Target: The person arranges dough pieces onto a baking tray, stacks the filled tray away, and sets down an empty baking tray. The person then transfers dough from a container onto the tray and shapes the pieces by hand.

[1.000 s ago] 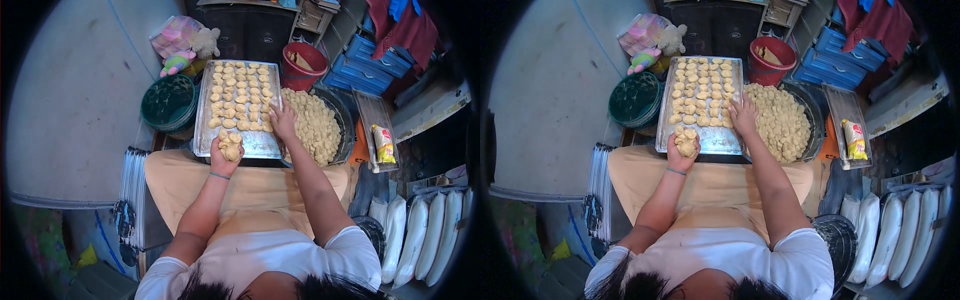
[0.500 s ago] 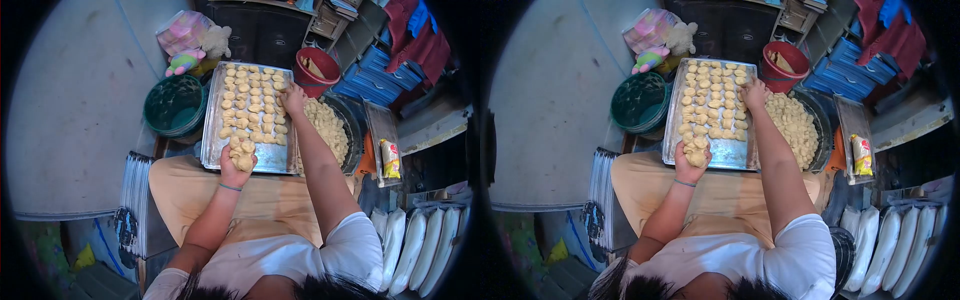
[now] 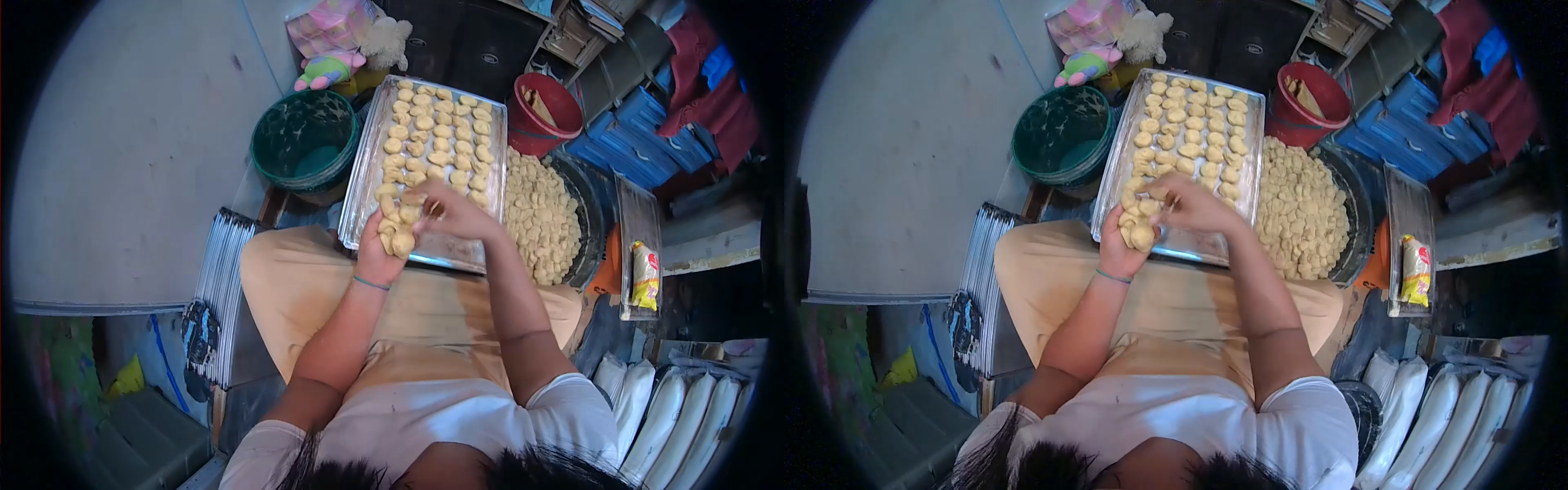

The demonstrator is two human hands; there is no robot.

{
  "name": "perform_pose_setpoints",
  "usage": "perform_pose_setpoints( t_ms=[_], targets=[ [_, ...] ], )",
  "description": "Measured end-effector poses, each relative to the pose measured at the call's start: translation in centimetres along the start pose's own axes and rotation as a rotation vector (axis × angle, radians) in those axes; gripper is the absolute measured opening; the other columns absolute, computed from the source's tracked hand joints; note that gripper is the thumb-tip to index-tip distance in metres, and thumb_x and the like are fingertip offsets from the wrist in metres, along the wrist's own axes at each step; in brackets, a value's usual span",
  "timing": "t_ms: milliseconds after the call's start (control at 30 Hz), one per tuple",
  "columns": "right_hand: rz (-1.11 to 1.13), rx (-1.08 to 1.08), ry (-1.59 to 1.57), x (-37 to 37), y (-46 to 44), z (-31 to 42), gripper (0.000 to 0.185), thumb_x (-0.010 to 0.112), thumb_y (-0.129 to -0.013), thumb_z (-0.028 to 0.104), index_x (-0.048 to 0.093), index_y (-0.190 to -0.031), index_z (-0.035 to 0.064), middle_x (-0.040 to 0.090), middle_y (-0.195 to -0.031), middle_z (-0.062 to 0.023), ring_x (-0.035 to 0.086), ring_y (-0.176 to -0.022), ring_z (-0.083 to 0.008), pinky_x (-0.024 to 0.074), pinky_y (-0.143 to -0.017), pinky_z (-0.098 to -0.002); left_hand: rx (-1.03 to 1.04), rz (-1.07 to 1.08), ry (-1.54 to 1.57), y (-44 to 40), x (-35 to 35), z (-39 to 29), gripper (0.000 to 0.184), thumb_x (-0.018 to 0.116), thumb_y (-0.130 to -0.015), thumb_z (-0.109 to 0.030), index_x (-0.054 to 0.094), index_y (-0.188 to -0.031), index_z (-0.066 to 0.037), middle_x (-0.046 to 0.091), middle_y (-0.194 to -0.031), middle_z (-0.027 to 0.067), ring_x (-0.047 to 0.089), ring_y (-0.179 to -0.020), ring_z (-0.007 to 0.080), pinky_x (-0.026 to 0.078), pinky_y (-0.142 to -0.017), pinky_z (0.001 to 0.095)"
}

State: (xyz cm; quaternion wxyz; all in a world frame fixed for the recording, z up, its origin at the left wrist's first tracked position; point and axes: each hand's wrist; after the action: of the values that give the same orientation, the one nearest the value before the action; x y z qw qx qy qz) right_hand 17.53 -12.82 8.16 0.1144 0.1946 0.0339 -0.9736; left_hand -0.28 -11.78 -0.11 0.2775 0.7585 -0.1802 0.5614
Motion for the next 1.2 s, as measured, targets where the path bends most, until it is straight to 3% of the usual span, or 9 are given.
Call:
perform_pose_setpoints(
  t_ms=[133,233,400,500,667,767,900,1067,1200],
  targets=[
    [-0.192,0.032,-0.585,5.2,1.1,-5.4,0.034,0.079,-0.081,0.017,0.065,-0.109,0.0045,0.064,-0.090,-0.0067,0.060,-0.081,-0.0136,0.0498,-0.072,-0.0287,0.051,-0.071,-0.014,0.3,-2.9,-0.4,0.030,0.049,-0.097,-0.034,0.059,-0.113,-0.010,0.065,-0.104,0.0091,0.064,-0.094,0.0250,0.055,-0.071,0.0387],
    [-0.613,0.034,-0.221,6.4,-0.3,-5.2,0.028,0.080,-0.080,0.018,0.066,-0.100,0.0038,0.065,-0.086,-0.0058,0.062,-0.078,-0.0162,0.0507,-0.070,-0.0299,0.105,-0.149,-0.068,1.2,-4.4,-1.4,0.030,0.051,-0.095,-0.034,0.059,-0.111,-0.009,0.065,-0.101,0.0099,0.065,-0.091,0.0257,0.055,-0.067,0.0390],
    [-0.546,-0.154,0.635,10.3,-2.8,-5.6,0.020,0.077,-0.074,0.029,0.072,-0.085,0.0132,0.064,-0.089,-0.0059,0.055,-0.091,-0.0268,0.0389,-0.084,-0.0416,0.148,-0.155,-0.163,1.9,-5.5,-4.0,0.029,0.053,-0.095,-0.033,0.060,-0.111,-0.009,0.065,-0.098,0.0091,0.065,-0.088,0.0247,0.055,-0.066,0.0376],
    [-0.666,-0.187,0.612,10.6,-2.3,-5.3,0.019,0.075,-0.076,0.027,0.074,-0.089,0.0134,0.062,-0.093,-0.0072,0.055,-0.097,-0.0276,0.0380,-0.087,-0.0433,0.111,-0.209,-0.240,2.4,-5.7,-4.4,0.028,0.056,-0.095,-0.031,0.060,-0.112,-0.009,0.065,-0.097,0.0084,0.065,-0.087,0.0230,0.055,-0.069,0.0353],
    [-0.139,-0.042,-0.321,9.2,0.7,-4.8,0.031,0.073,-0.086,0.016,0.064,-0.114,0.0053,0.060,-0.092,-0.0028,0.056,-0.074,-0.0094,0.0477,-0.064,-0.0260,-0.097,-0.102,-0.380,2.7,-3.5,-3.0,0.030,0.060,-0.094,-0.031,0.060,-0.111,-0.007,0.066,-0.094,0.0062,0.065,-0.082,0.0214,0.055,-0.072,0.0333],
    [-0.619,-0.015,-0.392,8.5,0.3,-7.5,0.027,0.074,-0.085,0.015,0.065,-0.108,0.0052,0.061,-0.089,-0.0012,0.056,-0.073,-0.0096,0.0476,-0.064,-0.0263,-0.107,-0.079,-0.297,1.7,-5.4,-2.1,0.031,0.060,-0.094,-0.032,0.060,-0.111,-0.006,0.066,-0.094,0.0079,0.065,-0.082,0.0229,0.055,-0.072,0.0353],
    [-0.570,-0.136,0.782,7.9,1.6,-7.8,0.025,0.073,-0.085,0.026,0.068,-0.100,0.0069,0.062,-0.088,-0.0052,0.059,-0.090,-0.0202,0.0468,-0.075,-0.0335,0.014,-0.154,-0.285,2.2,-3.8,-1.7,0.032,0.055,-0.092,-0.025,0.058,-0.115,-0.003,0.066,-0.096,0.0106,0.065,-0.082,0.0243,0.056,-0.071,0.0368],
    [-0.345,-0.035,-0.321,8.5,3.4,-5.7,0.024,0.067,-0.091,0.017,0.068,-0.111,0.0043,0.063,-0.091,-0.0039,0.063,-0.087,-0.0174,0.0493,-0.076,-0.0305,-0.040,-0.044,-0.290,2.2,-3.5,-1.3,0.033,0.052,-0.088,-0.022,0.056,-0.117,-0.007,0.065,-0.108,0.0141,0.066,-0.087,0.0273,0.056,-0.064,0.0367],
    [-0.403,0.052,-0.386,6.8,4.4,-7.5,0.018,0.067,-0.090,0.009,0.067,-0.106,-0.0004,0.067,-0.083,-0.0025,0.059,-0.076,-0.0091,0.0489,-0.071,-0.0243,-0.045,-0.032,-0.391,2.5,-2.5,0.7,0.036,0.053,-0.086,-0.019,0.055,-0.120,-0.006,0.063,-0.108,0.0148,0.065,-0.088,0.0291,0.056,-0.066,0.0371]
  ],
)
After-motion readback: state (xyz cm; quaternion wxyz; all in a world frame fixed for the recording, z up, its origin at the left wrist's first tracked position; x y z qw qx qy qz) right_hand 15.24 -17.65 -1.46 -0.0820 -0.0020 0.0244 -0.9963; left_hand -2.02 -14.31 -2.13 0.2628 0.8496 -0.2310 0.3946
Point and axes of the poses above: each hand's wrist, its own y-axis away from the middle knuckle, its own x-axis out of the palm, z = x × y
